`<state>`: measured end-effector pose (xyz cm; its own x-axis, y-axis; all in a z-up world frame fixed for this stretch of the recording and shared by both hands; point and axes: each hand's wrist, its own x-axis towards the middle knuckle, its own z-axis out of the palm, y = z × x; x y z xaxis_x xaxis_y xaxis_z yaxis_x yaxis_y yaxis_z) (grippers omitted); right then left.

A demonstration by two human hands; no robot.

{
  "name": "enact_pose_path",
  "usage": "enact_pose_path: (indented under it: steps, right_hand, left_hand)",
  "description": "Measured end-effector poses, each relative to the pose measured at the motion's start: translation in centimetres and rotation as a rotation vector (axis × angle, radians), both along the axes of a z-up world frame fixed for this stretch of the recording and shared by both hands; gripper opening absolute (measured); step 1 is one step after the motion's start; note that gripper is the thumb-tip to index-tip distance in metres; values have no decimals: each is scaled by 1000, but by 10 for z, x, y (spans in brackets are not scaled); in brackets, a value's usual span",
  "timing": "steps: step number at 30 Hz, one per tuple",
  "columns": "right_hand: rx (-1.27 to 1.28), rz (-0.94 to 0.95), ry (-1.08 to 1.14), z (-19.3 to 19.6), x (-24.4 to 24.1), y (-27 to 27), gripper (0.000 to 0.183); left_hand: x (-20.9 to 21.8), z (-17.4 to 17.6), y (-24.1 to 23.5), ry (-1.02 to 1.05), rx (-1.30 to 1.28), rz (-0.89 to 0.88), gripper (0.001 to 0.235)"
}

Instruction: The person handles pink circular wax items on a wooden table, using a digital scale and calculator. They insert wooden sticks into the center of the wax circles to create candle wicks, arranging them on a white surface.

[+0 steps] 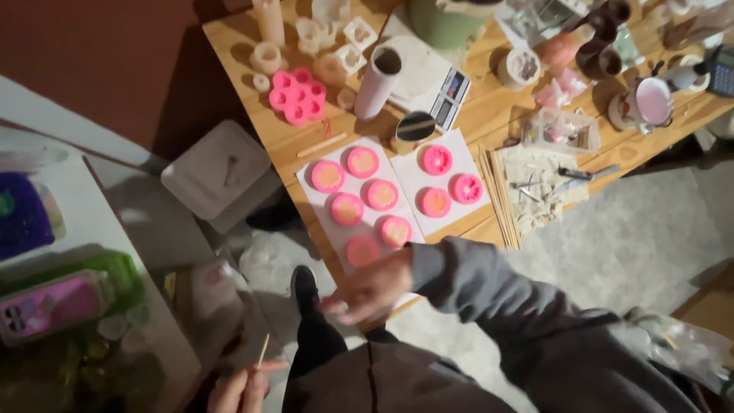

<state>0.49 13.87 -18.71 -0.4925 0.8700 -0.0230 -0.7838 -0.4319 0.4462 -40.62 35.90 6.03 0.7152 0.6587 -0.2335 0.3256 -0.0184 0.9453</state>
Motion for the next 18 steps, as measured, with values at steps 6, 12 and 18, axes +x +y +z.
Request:
enact_pose_path:
  steps: [6, 12, 18]
  right_hand:
    - [-421, -880, -2520, 250, 23, 52, 33]
    - [-739, -695, -2007, 195, 39, -29, 69]
    - [573, 621, -1722, 270, -29, -25, 41]
  left_hand:
    - [2, 0, 5, -130, -12, -82, 32]
    - [6, 12, -13, -81, -170, -23, 36]
    - [16, 3, -17, -174, -184, -121, 36]
